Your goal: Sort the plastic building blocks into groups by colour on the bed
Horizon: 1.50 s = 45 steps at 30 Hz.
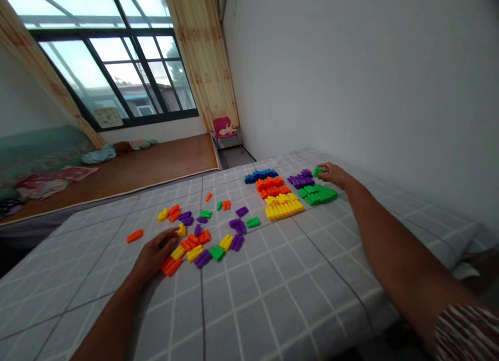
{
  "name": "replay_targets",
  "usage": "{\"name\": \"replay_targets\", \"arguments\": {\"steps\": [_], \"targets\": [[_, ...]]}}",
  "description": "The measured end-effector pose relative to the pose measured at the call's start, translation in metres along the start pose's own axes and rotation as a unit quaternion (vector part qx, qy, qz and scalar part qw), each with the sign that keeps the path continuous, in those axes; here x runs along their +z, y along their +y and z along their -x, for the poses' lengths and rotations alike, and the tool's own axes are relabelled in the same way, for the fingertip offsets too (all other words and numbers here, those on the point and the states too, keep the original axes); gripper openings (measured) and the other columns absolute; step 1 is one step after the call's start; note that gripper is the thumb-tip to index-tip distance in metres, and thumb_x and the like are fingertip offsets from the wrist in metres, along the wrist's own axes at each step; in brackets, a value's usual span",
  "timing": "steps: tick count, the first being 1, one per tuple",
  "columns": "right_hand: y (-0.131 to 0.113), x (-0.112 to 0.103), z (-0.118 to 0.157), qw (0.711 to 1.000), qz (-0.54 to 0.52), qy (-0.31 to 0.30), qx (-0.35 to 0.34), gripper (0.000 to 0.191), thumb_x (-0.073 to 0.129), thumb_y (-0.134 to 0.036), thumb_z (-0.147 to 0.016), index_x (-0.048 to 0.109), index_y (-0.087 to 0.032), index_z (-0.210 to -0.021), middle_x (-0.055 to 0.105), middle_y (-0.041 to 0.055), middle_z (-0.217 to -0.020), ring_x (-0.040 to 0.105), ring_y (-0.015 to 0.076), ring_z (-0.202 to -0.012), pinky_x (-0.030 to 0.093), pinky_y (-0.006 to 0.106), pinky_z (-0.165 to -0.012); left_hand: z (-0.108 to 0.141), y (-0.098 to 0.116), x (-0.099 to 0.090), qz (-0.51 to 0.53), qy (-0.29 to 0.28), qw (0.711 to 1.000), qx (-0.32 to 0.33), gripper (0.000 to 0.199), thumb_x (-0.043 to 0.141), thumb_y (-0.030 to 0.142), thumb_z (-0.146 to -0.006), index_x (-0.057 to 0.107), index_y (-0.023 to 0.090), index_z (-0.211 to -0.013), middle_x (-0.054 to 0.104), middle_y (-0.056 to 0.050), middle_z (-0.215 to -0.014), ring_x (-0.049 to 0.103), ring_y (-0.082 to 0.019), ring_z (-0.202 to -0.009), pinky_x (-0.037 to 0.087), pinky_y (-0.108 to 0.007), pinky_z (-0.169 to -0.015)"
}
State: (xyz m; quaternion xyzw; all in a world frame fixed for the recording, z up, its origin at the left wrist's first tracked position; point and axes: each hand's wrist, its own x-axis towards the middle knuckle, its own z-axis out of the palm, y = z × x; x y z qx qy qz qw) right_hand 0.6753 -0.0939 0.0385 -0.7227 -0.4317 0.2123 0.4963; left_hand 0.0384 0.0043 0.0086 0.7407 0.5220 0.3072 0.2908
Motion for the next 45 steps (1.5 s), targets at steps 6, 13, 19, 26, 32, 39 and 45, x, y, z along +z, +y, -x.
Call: {"name": "replay_targets", "arguments": {"steps": [6, 13, 19, 26, 32, 39, 45], "targets": [[0.018, -0.02, -0.008, 0.987, 0.161, -0.013, 0.0, 0.021, 0.073, -0.025, -0.064, 0.068, -0.016, -0.082, 0.072, 0.0048, -0.076, 0.065, 0.0171, -0.071, 0.048, 0.025, -0.061, 0.0, 0.004, -0.002, -0.013, 0.007, 1.0, 0.008, 0.066, 0.064, 0.067, -0.065, 0.07, 0.02, -0.111, 0.075, -0.009, -0.103, 0.07, -0.03, -0.095, 0.058, -0.038, -0.082], [0.014, -0.014, -0.008, 0.943, 0.324, -0.062, -0.05, 0.01, 0.07, -0.028, -0.067, 0.074, -0.02, -0.07, 0.073, 0.0031, -0.074, 0.066, 0.0185, -0.074, 0.047, 0.025, -0.064, -0.001, 0.001, -0.002, -0.024, 0.006, 1.0, 0.008, 0.068, 0.063, 0.069, -0.065, 0.069, 0.019, -0.112, 0.075, -0.011, -0.105, 0.07, -0.031, -0.096, 0.056, -0.041, -0.086], [0.011, -0.009, -0.003, 0.914, 0.396, -0.076, -0.051, 0.013, 0.068, -0.032, -0.07, 0.075, -0.021, -0.069, 0.074, 0.0042, -0.074, 0.065, 0.0181, -0.07, 0.042, 0.025, -0.058, 0.0, 0.0, -0.002, -0.007, -0.014, 1.0, 0.002, 0.071, 0.063, 0.068, -0.067, 0.066, 0.018, -0.117, 0.072, -0.012, -0.112, 0.068, -0.031, -0.101, 0.054, -0.042, -0.091], [0.005, 0.0, 0.005, 0.901, 0.426, 0.022, -0.085, 0.02, 0.061, -0.035, -0.078, 0.076, -0.022, -0.082, 0.075, 0.006, -0.085, 0.065, 0.0181, -0.076, 0.043, 0.025, -0.063, 0.001, 0.004, 0.0, 0.004, 0.001, 1.0, -0.006, 0.07, 0.065, 0.068, -0.064, 0.068, 0.018, -0.112, 0.074, -0.011, -0.105, 0.069, -0.029, -0.095, 0.056, -0.04, -0.085], [-0.032, 0.036, 0.026, 0.9, 0.339, 0.119, -0.246, 0.029, 0.047, -0.031, -0.088, 0.07, -0.018, -0.102, 0.072, 0.0086, -0.1, 0.063, 0.0192, -0.08, 0.046, 0.03, -0.076, 0.003, 0.005, 0.004, -0.008, 0.004, 1.0, 0.011, 0.066, 0.06, 0.064, -0.069, 0.068, 0.015, -0.113, 0.074, -0.01, -0.102, 0.069, -0.026, -0.091, 0.056, -0.035, -0.081], [-0.087, 0.134, 0.089, 0.895, 0.208, -0.083, -0.385, 0.025, 0.049, -0.032, -0.09, 0.068, -0.019, -0.101, 0.071, 0.0081, -0.099, 0.063, 0.0185, -0.079, 0.047, 0.03, -0.074, 0.004, -0.002, 0.011, 0.003, 0.004, 0.999, 0.053, 0.057, 0.056, 0.052, -0.076, 0.066, 0.014, -0.117, 0.073, -0.009, -0.102, 0.066, -0.022, -0.089, 0.052, -0.032, -0.079], [-0.129, 0.233, 0.13, 0.819, 0.219, -0.297, -0.439, 0.022, 0.054, -0.024, -0.088, 0.068, -0.02, -0.105, 0.072, 0.0058, -0.098, 0.064, 0.0171, -0.081, 0.046, 0.027, -0.072, 0.002, -0.01, 0.014, 0.014, -0.011, 0.998, 0.063, 0.053, 0.052, 0.044, -0.081, 0.063, 0.013, -0.122, 0.072, -0.01, -0.106, 0.066, -0.022, -0.092, 0.052, -0.034, -0.081]]}}
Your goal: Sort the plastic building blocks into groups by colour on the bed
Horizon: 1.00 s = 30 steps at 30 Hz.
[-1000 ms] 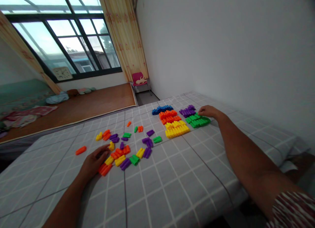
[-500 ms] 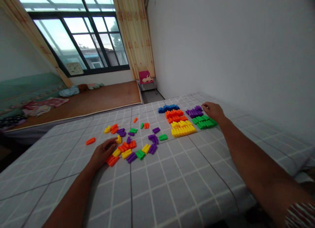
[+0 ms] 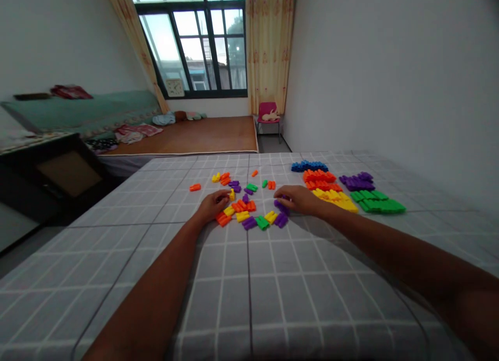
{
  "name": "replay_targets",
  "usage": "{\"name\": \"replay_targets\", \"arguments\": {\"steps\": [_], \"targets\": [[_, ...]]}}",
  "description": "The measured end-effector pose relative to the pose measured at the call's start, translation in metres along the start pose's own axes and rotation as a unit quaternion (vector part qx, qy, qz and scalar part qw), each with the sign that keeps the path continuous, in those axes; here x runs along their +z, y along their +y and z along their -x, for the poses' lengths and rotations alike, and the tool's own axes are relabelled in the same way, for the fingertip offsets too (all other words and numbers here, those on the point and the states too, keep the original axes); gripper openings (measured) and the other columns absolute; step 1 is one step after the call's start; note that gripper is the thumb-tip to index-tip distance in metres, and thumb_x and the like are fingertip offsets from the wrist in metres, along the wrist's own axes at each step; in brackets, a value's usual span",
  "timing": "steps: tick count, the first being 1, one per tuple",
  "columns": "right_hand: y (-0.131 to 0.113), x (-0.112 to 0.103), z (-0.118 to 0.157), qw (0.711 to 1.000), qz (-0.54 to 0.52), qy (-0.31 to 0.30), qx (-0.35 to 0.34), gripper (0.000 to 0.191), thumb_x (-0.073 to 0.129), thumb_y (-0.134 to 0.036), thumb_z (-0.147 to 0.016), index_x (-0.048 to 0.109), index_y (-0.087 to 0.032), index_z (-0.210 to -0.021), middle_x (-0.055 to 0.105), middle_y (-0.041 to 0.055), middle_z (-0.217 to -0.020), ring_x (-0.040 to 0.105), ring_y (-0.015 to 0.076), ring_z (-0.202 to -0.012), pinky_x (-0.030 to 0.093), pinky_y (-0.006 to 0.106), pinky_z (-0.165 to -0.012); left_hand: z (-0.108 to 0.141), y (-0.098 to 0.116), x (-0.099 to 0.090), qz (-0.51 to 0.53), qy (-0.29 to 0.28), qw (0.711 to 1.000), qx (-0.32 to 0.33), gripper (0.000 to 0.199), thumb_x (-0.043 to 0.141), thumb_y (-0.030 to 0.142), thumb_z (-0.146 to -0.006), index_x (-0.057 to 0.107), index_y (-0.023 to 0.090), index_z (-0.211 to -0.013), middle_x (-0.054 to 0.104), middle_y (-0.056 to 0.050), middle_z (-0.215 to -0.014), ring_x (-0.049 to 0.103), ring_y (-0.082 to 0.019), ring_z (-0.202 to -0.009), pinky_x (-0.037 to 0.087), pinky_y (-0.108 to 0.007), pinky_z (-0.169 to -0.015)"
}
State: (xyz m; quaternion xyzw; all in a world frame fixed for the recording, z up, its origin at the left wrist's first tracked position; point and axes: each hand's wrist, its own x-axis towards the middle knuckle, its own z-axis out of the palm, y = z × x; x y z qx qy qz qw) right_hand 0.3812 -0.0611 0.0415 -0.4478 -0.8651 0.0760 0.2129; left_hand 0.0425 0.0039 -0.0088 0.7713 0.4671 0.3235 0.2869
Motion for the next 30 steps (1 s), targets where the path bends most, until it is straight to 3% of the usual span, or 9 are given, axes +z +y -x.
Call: {"name": "replay_targets", "arguments": {"steps": [6, 10, 15, 20, 22, 27, 30], "targets": [[-0.012, 0.037, -0.087, 0.999, 0.047, -0.021, 0.003, 0.035, 0.055, -0.009, -0.083, 0.066, -0.016, -0.115, 0.068, 0.0103, -0.118, 0.063, 0.0205, -0.104, 0.045, 0.031, -0.09, 0.001, -0.003, 0.0, 0.028, -0.002, 1.0, 0.014, 0.047, 0.052, 0.037, -0.081, 0.062, 0.014, -0.122, 0.071, -0.008, -0.106, 0.065, -0.02, -0.093, 0.052, -0.035, -0.085], [-0.02, 0.049, -0.11, 0.998, 0.04, -0.006, 0.038, 0.035, 0.054, -0.008, -0.084, 0.065, -0.015, -0.117, 0.068, 0.0103, -0.118, 0.065, 0.0192, -0.099, 0.047, 0.03, -0.088, 0.0, -0.006, -0.001, 0.006, 0.039, 0.999, -0.004, 0.044, 0.051, 0.029, -0.082, 0.062, 0.015, -0.122, 0.071, -0.008, -0.105, 0.066, -0.018, -0.087, 0.053, -0.032, -0.08], [-0.045, 0.051, -0.075, 1.0, -0.002, -0.005, -0.008, 0.027, 0.054, -0.015, -0.087, 0.068, -0.019, -0.109, 0.072, 0.0058, -0.108, 0.066, 0.0182, -0.092, 0.047, 0.028, -0.081, -0.002, -0.009, -0.001, -0.073, 0.105, 0.992, -0.02, 0.03, 0.054, 0.026, -0.083, 0.067, 0.018, -0.108, 0.069, -0.008, -0.109, 0.066, -0.018, -0.089, 0.052, -0.033, -0.084], [-0.058, 0.04, -0.03, 0.999, 0.001, -0.014, -0.043, 0.028, 0.054, -0.02, -0.088, 0.066, -0.021, -0.113, 0.071, 0.0062, -0.11, 0.065, 0.0185, -0.093, 0.046, 0.028, -0.079, -0.001, 0.004, -0.003, -0.068, 0.075, 0.995, -0.004, 0.031, 0.058, 0.024, -0.079, 0.063, 0.019, -0.109, 0.069, -0.006, -0.11, 0.067, -0.017, -0.089, 0.054, -0.03, -0.078], [-0.05, 0.035, -0.027, 1.0, -0.004, 0.004, -0.023, 0.028, 0.052, -0.02, -0.089, 0.065, -0.019, -0.113, 0.07, 0.0073, -0.112, 0.065, 0.0176, -0.092, 0.046, 0.028, -0.079, -0.001, 0.016, -0.004, -0.056, 0.039, 0.997, 0.031, 0.034, 0.057, 0.029, -0.081, 0.063, 0.019, -0.113, 0.068, -0.007, -0.115, 0.067, -0.018, -0.093, 0.054, -0.028, -0.075], [-0.02, 0.036, -0.037, 0.997, -0.022, 0.03, 0.067, 0.024, 0.053, -0.019, -0.089, 0.067, -0.018, -0.108, 0.073, 0.0061, -0.104, 0.066, 0.0178, -0.085, 0.047, 0.029, -0.077, 0.002, 0.05, 0.0, -0.149, -0.142, 0.978, 0.037, 0.044, 0.067, 0.041, -0.074, 0.069, 0.022, -0.113, 0.072, -0.007, -0.109, 0.066, -0.024, -0.096, 0.051, -0.031, -0.083], [-0.01, 0.045, -0.033, 0.994, -0.052, 0.061, 0.073, 0.025, 0.052, -0.016, -0.087, 0.067, -0.019, -0.107, 0.073, 0.0056, -0.103, 0.066, 0.0179, -0.086, 0.048, 0.029, -0.079, 0.003, 0.059, 0.004, -0.199, -0.145, 0.969, 0.017, 0.04, 0.065, 0.037, -0.075, 0.071, 0.022, -0.111, 0.073, -0.007, -0.104, 0.067, -0.026, -0.092, 0.051, -0.033, -0.083]]}}
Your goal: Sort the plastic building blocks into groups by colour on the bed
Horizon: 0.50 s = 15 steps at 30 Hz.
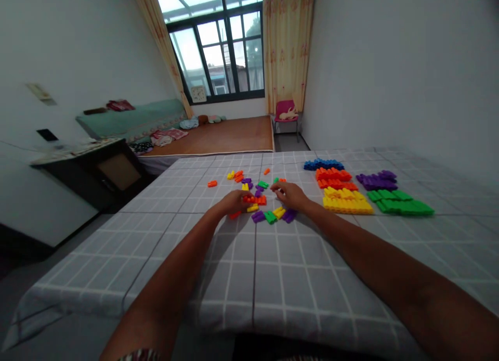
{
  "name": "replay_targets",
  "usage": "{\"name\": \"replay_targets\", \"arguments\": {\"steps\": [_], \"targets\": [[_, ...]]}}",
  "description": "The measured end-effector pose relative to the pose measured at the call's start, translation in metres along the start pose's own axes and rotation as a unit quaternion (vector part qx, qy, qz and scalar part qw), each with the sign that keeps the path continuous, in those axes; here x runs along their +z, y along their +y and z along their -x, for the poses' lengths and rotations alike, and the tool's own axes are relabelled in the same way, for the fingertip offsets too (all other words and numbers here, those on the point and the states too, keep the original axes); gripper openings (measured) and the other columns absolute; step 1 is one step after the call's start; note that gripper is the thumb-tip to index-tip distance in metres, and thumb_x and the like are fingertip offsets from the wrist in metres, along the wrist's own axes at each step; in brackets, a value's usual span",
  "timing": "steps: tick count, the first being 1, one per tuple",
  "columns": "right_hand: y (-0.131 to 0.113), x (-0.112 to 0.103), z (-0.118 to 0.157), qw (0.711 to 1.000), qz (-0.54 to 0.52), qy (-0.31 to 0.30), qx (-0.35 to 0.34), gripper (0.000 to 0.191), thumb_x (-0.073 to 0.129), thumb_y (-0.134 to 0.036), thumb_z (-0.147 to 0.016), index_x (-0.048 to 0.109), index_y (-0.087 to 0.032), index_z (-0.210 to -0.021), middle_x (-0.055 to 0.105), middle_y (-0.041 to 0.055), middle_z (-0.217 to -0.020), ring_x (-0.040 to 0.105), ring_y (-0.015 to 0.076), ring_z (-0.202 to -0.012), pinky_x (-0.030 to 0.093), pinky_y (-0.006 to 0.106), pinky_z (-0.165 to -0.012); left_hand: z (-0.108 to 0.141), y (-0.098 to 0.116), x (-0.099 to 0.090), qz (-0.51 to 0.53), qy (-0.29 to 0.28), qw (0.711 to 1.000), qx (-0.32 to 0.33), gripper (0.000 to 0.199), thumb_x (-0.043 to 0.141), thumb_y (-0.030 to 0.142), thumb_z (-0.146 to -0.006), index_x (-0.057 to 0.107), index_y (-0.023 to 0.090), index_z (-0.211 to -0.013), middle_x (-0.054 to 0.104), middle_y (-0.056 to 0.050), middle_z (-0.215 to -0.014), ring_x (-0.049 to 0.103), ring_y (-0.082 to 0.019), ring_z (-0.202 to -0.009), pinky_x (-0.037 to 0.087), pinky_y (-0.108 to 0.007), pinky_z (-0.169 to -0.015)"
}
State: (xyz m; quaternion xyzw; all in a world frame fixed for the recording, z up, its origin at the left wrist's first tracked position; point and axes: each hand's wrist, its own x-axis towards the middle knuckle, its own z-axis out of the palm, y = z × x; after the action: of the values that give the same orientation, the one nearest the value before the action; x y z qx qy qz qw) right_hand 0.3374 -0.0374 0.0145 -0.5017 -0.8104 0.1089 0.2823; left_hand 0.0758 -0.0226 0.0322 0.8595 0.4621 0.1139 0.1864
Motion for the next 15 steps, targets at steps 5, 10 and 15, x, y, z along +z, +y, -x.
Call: {"name": "replay_targets", "arguments": {"steps": [5, 10, 15], "targets": [[0.004, 0.011, 0.012, 0.994, -0.075, 0.065, -0.043, 0.03, 0.051, -0.011, -0.084, 0.067, -0.02, -0.109, 0.071, 0.0063, -0.105, 0.064, 0.0172, -0.087, 0.05, 0.032, -0.084, -0.009, 0.006, -0.001, 0.081, 0.114, 0.99, 0.007, 0.034, 0.068, 0.034, -0.073, 0.072, 0.019, -0.104, 0.069, -0.008, -0.102, 0.064, -0.022, -0.093, 0.052, -0.031, -0.079], [0.0, 0.011, 0.009, 0.97, -0.203, 0.076, -0.113, 0.05, 0.06, -0.016, -0.081, 0.056, -0.024, -0.13, 0.061, 0.0096, -0.124, 0.062, 0.0165, -0.087, 0.054, 0.032, -0.076, -0.027, 0.036, 0.009, 0.314, 0.122, 0.941, -0.025, 0.054, 0.075, 0.042, -0.071, 0.059, 0.014, -0.115, 0.063, 0.0, -0.076, 0.062, -0.014, -0.066, 0.053, -0.028, -0.064], [0.0, 0.007, 0.004, 0.963, -0.24, 0.086, -0.084, 0.041, 0.064, -0.019, -0.08, 0.062, -0.023, -0.121, 0.064, 0.0086, -0.115, 0.063, 0.0157, -0.084, 0.054, 0.034, -0.08, -0.036, 0.066, 0.025, 0.383, 0.094, 0.919, -0.007, 0.056, 0.073, 0.049, -0.072, 0.059, 0.014, -0.114, 0.065, -0.001, -0.075, 0.062, -0.012, -0.063, 0.052, -0.026, -0.06]]}}
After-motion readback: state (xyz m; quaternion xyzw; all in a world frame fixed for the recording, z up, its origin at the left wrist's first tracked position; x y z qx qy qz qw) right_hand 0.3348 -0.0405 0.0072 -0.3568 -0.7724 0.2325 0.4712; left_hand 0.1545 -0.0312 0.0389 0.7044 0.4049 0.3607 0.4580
